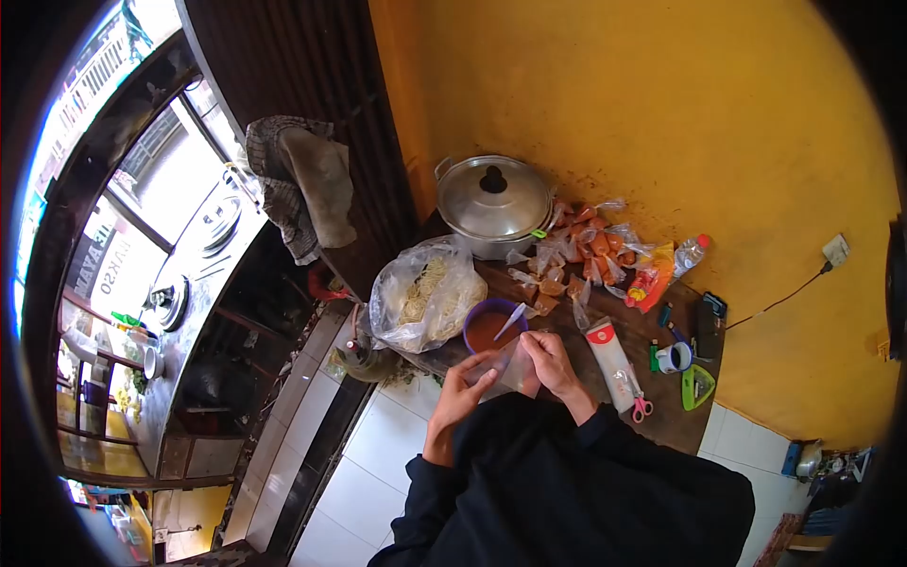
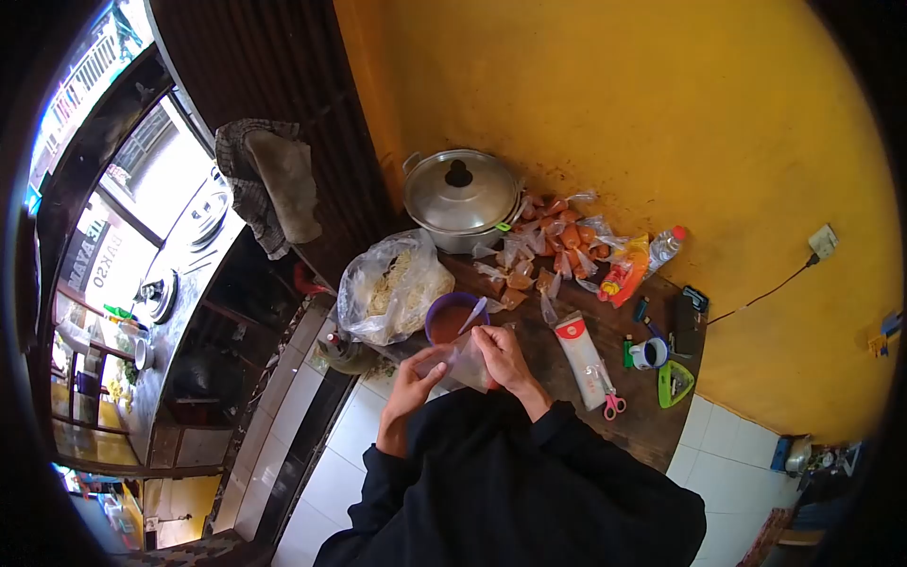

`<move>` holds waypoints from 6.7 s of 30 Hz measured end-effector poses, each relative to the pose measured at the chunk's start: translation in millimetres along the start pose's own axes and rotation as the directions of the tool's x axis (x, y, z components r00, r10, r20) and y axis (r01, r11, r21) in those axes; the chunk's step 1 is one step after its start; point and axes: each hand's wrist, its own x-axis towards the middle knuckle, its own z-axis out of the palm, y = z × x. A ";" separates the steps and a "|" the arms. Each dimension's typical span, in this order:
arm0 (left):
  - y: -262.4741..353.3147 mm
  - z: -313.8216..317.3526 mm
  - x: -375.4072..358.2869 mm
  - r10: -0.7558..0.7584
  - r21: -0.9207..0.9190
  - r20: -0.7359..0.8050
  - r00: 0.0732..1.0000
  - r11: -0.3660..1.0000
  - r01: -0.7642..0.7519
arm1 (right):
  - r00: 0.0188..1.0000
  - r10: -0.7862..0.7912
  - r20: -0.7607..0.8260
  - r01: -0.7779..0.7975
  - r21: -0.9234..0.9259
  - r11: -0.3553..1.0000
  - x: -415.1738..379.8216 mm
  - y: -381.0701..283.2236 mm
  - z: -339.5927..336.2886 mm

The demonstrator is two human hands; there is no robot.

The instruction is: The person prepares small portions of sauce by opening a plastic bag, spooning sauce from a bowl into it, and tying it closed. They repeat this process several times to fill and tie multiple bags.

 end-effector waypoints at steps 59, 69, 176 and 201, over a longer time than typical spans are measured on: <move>8.9 2.4 -21.2 -0.319 -0.712 -0.189 0.929 0.696 0.094 | 0.857 0.095 0.507 -0.337 0.411 0.847 -14.9 7.1 43.5; 0.1 -5.6 -20.1 -0.150 -0.777 0.026 0.988 0.619 0.114 | 0.821 0.116 0.559 -0.499 0.605 0.620 -18.5 1.5 49.7; -5.7 -22.0 -10.1 -0.114 0.752 -0.341 0.933 0.563 0.343 | 0.925 -0.361 -0.119 0.254 -0.514 0.819 58.6 46.1 -16.8; -5.0 -11.9 29.3 -0.039 0.870 -0.247 0.968 0.431 0.239 | 0.876 0.038 -0.480 -0.002 0.075 0.997 65.4 46.9 -32.3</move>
